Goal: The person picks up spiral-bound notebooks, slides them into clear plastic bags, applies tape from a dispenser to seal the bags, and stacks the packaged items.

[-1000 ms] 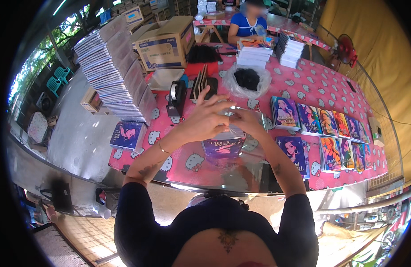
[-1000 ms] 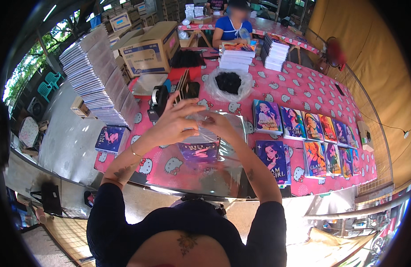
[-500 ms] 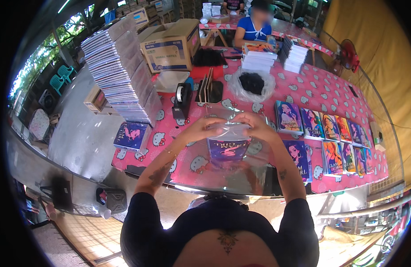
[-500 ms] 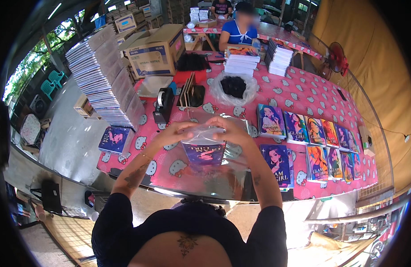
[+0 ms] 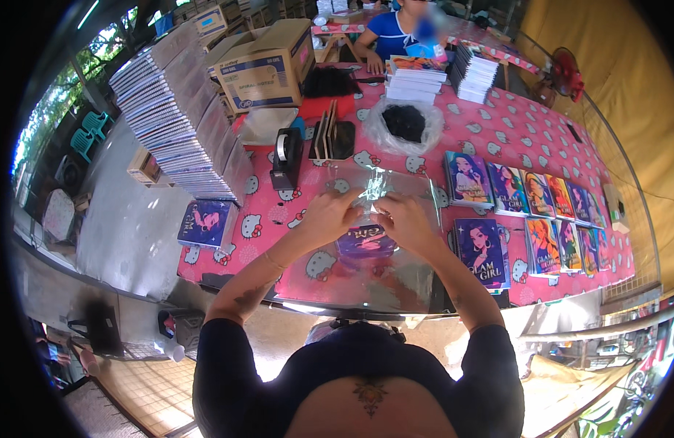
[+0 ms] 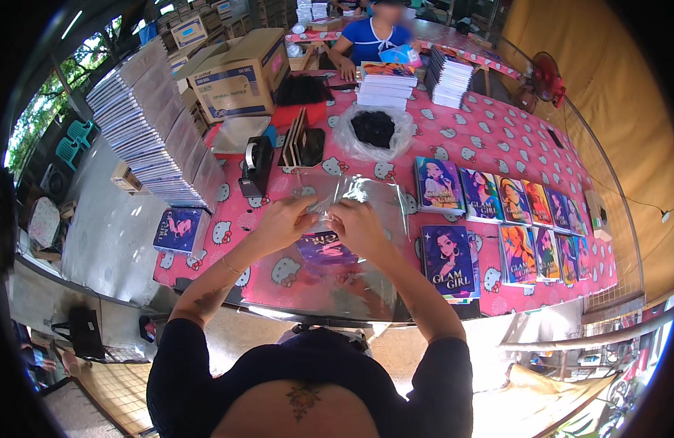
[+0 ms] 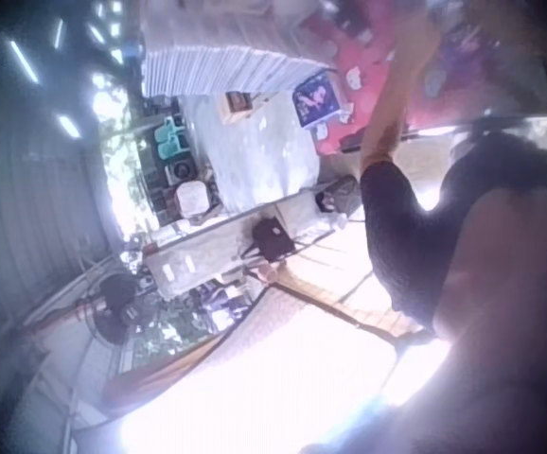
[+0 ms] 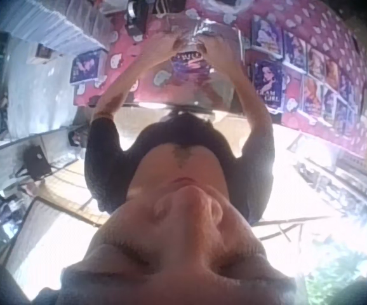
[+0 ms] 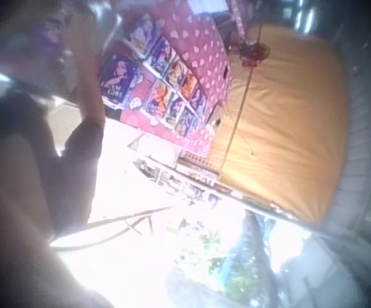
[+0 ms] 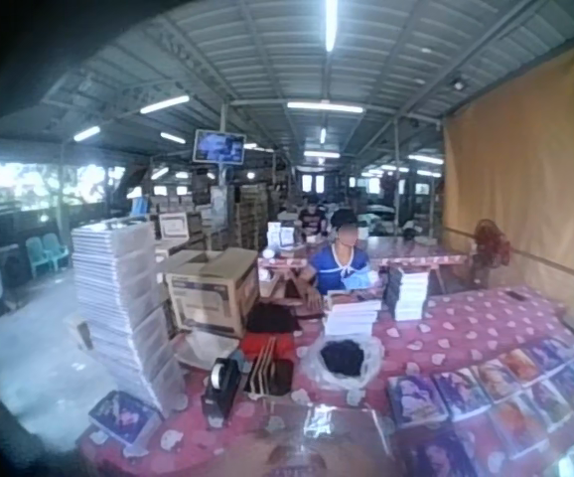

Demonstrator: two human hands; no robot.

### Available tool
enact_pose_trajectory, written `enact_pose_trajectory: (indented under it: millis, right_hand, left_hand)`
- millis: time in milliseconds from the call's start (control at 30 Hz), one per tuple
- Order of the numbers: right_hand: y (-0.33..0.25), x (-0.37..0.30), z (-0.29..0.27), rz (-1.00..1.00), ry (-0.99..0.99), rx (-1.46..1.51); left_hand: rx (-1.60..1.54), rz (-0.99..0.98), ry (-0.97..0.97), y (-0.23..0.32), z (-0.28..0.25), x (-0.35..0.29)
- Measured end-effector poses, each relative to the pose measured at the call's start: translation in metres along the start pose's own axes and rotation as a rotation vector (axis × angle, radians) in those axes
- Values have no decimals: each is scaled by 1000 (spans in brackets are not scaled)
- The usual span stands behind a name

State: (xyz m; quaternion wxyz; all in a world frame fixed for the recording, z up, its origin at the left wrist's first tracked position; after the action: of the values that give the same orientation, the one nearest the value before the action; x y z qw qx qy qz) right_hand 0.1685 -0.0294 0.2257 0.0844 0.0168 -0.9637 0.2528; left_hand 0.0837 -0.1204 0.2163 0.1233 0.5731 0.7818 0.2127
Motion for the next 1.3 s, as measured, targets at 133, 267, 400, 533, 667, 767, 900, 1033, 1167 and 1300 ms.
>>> enact_pose_trajectory:
  millis: [133,267,400,533,667,767,900,1033,1167,1300]
  right_hand:
    - [26,18,-9,13,19,39]
    - [74,34,18,52,-195,658]
    - [93,29,31,110,-176,793]
    - [93,23,34,148,-153,855]
    - [84,32,35,130,-110,739]
    - [96,17,31,212,-79,743]
    - [86,27,35,185,-85,901]
    - [88,25,31,198,-86,731]
    - [94,28,35,153,-88,816]
    - [91,24,27,157,-54,771]
  left_hand:
    - [-23,24,125,-20,-5,17]
    - [-706,-44,-271,-74,34,45]
    - [-851,-103,-354,-82,56,77]
    - [-749,-298,396,-206,6,61]
    - [-144,-695,645,-326,-28,-26]
    - [-1132,-692,486,-357,31,-6]
    - [-967,-356,740,-378,6,-27]
    - [-1160,-350,907,-373,55,-43]
    - [50,-764,572,-333,-7,-43]
    - [583,-715,344,-244,-61,-9]
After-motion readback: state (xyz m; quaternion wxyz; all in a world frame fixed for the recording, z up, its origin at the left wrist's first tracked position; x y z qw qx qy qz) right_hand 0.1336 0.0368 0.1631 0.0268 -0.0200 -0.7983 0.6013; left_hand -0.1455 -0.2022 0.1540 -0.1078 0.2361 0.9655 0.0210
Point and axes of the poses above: each hand's wrist, its own x-axis towards the middle knuckle, its own z-axis out of the palm, y = z × x, the point moved 10 cm from there along x, towards the middle knuckle, and after that the axes turned 12 degrees about -y, right-handed, at the moved point
